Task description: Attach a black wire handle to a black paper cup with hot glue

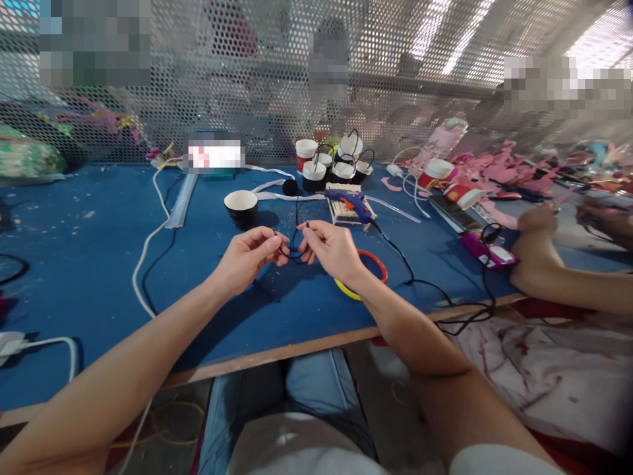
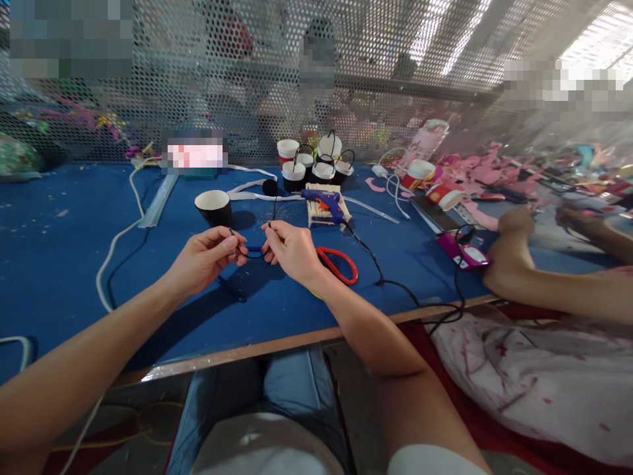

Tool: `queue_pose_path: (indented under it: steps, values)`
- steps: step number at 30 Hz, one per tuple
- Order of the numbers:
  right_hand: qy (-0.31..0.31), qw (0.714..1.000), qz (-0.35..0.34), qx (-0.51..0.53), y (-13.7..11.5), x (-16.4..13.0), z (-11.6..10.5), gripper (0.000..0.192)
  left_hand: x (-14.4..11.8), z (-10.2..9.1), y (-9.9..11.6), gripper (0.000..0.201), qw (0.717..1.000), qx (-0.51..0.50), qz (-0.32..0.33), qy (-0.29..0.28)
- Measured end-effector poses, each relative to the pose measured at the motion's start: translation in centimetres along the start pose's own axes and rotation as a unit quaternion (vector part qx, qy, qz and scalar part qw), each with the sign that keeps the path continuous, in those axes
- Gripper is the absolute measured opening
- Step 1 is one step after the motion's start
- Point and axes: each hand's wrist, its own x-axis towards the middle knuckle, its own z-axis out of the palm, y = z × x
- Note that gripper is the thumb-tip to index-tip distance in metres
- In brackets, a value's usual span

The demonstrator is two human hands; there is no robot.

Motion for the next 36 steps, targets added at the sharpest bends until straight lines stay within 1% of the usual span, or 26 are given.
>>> queue_pose_path:
  steps: [3, 5, 8, 11, 13, 18, 21, 24, 25, 26, 27, 28, 29, 30, 31, 32, 33, 34, 36]
  values:
    - [0.005, 1.000, 0.002, 0.006, -0.1, 0.1, 0.0, 0.030, 0.1, 0.0, 0.0, 0.018, 1.000, -0.004, -0.003, 0.003]
    - [-0.003, 0.999, 0.015, 0.034, -0.3, 0.2, -0.1, 0.033, 0.2, -0.1, -0.1, 0.018, 1.000, -0.009, 0.000, 0.014]
    - [-0.028, 0.994, 0.038, 0.098, -0.6, 0.4, -0.2, 0.035, 0.4, -0.3, 0.0, 0.020, 0.999, -0.022, 0.004, 0.047]
    - [-0.062, 0.987, 0.045, 0.144, -0.5, 0.5, -0.3, 0.031, 0.6, -0.5, 0.0, 0.022, 0.997, -0.027, -0.009, 0.069]
    - [-0.074, 0.982, 0.052, 0.163, -0.3, 0.6, -0.3, 0.027, 0.6, -0.5, 0.0, 0.022, 0.997, -0.029, -0.012, 0.072]
    - [-0.054, 0.968, 0.086, 0.229, 0.1, 0.7, -0.2, 0.026, 0.5, -0.4, -0.2, 0.024, 0.997, -0.039, -0.019, 0.062]
    - [-0.058, 0.958, 0.110, 0.260, -0.1, 0.7, 0.1, 0.027, 0.6, -0.5, -0.4, 0.023, 0.998, -0.038, -0.020, 0.054]
    - [-0.068, 0.955, 0.121, 0.261, -0.2, 0.7, 0.3, 0.028, 0.8, -0.8, -0.6, 0.024, 0.998, -0.009, -0.006, 0.057]
    - [-0.068, 0.956, 0.122, 0.256, -0.1, 0.7, 0.3, 0.029, 0.8, -0.9, -0.7, 0.025, 0.997, 0.022, 0.009, 0.069]
    - [-0.064, 0.958, 0.122, 0.251, -0.1, 0.8, 0.3, 0.030, 0.8, -1.0, -0.7, 0.027, 0.993, 0.068, 0.038, 0.093]
    - [-0.056, 0.960, 0.124, 0.246, 0.0, 0.9, 0.4, 0.030, 0.8, -1.2, -0.6, 0.029, 0.981, 0.129, 0.082, 0.122]
    - [-0.044, 0.962, 0.126, 0.240, 0.2, 1.0, 0.4, 0.031, 0.7, -1.3, -0.6, 0.031, 0.959, 0.202, 0.135, 0.143]
    - [-0.033, 0.964, 0.127, 0.231, 0.3, 1.1, 0.5, 0.032, 0.7, -1.4, -0.6, 0.032, 0.931, 0.278, 0.187, 0.147]
    - [-0.026, 0.968, 0.124, 0.216, 0.5, 1.2, 0.6, 0.032, 0.6, -1.5, -0.6, 0.030, 0.898, 0.350, 0.232, 0.129]
    - [-0.024, 0.973, 0.117, 0.197, 0.6, 1.2, 0.7, 0.032, 0.6, -1.5, -0.6, 0.028, 0.869, 0.410, 0.261, 0.094]
    - [-0.026, 0.979, 0.105, 0.174, 0.7, 1.1, 0.9, 0.032, 0.5, -1.6, -0.6, 0.026, 0.846, 0.455, 0.273, 0.049]
    - [-0.031, 0.984, 0.089, 0.149, 0.8, 1.1, 1.1, 0.031, 0.6, -1.7, -0.7, 0.024, 0.829, 0.486, 0.274, 0.014]
    - [-0.037, 0.989, 0.072, 0.124, 0.8, 1.0, 1.2, 0.031, 0.6, -1.8, -0.8, 0.024, 0.818, 0.508, 0.270, -0.005]
    - [-0.052, 0.994, 0.051, 0.081, 0.6, 0.9, 1.3, 0.032, 0.7, -1.9, -0.9, 0.020, 0.804, 0.535, 0.259, -0.009]
